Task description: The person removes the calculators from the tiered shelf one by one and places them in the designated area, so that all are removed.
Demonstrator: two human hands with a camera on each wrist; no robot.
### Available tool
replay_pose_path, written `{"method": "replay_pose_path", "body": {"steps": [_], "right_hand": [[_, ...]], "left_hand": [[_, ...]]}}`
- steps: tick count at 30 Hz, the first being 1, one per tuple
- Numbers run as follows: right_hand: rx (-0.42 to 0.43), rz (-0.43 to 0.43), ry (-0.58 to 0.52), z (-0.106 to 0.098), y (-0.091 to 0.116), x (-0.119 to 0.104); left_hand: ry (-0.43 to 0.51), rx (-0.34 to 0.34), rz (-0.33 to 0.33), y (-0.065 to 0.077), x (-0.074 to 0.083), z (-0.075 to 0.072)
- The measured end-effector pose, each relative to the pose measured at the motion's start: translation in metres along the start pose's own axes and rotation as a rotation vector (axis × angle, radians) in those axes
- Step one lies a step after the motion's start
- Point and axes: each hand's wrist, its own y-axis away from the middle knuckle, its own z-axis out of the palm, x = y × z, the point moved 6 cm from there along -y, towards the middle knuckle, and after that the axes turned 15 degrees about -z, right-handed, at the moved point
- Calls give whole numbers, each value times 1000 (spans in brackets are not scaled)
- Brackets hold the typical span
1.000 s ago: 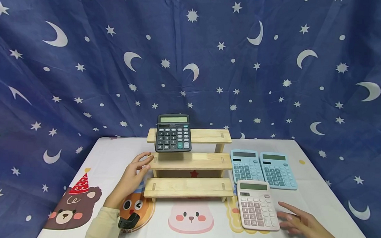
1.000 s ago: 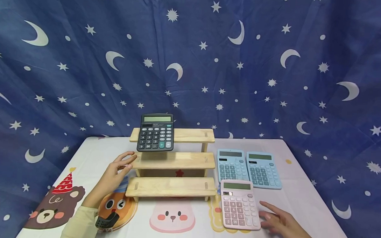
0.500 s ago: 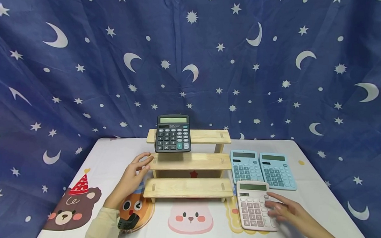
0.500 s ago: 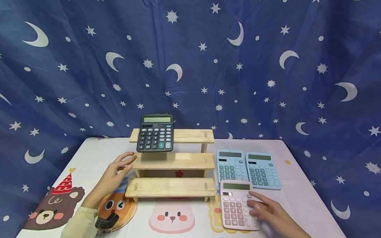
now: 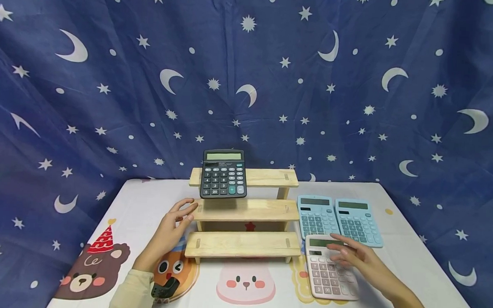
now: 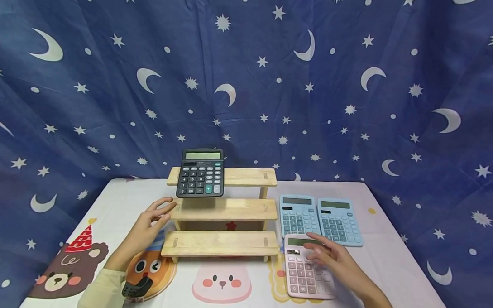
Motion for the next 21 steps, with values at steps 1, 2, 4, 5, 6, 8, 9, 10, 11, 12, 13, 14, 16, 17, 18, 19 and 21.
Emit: {"method": "replay_pose_path", "body": {"steps": [1,2,4,5,6,8,9,10,11,12,13,14,16,17,18,19,21], "right_hand": [[5,-8,6,2,-3,-1],[8,-20,9,3,-6,-2],[22,-31,1,7,-12,-4],[26,-40,1,8,-15,-4],[29,-44,1,10,-18,-4],[29,-61,1,12,-24,-6],[27,-72,4,14,-27,-7],[26,-80,12,15,-30,-8],[23,-93,13,17,-33,-8],[30,-96,13,18,-36,-9],[31,-112,13,19,-39,-11],[35,-125,15,21,-42,-11],[39,-152,16,24,-48,-13],[41,-162,13,25,-51,-14],[42,-169,11,27,-55,-15],[37,-182,12,29,-58,-16],[34,-194,6,32,-64,-17]], "left_hand": [[-1,1,0,0,0,0],[-1,2,0,0,0,0],[-2,2,-2,0,0,0],[-1,1,-2,0,0,0],[-2,1,-2,0,0,0],[-3,-1,-4,0,0,0],[-3,-2,-5,0,0,0],[-3,-2,-5,1,0,0],[-3,-3,-6,1,0,0],[-3,-2,-6,1,0,0],[-2,-3,-5,1,0,0],[-1,-3,-5,1,0,0],[-1,-2,0,1,0,-1],[-1,-2,1,0,1,-1],[-1,-2,3,0,1,-1],[0,-3,3,0,1,-1],[0,-4,1,0,1,-1]]}}
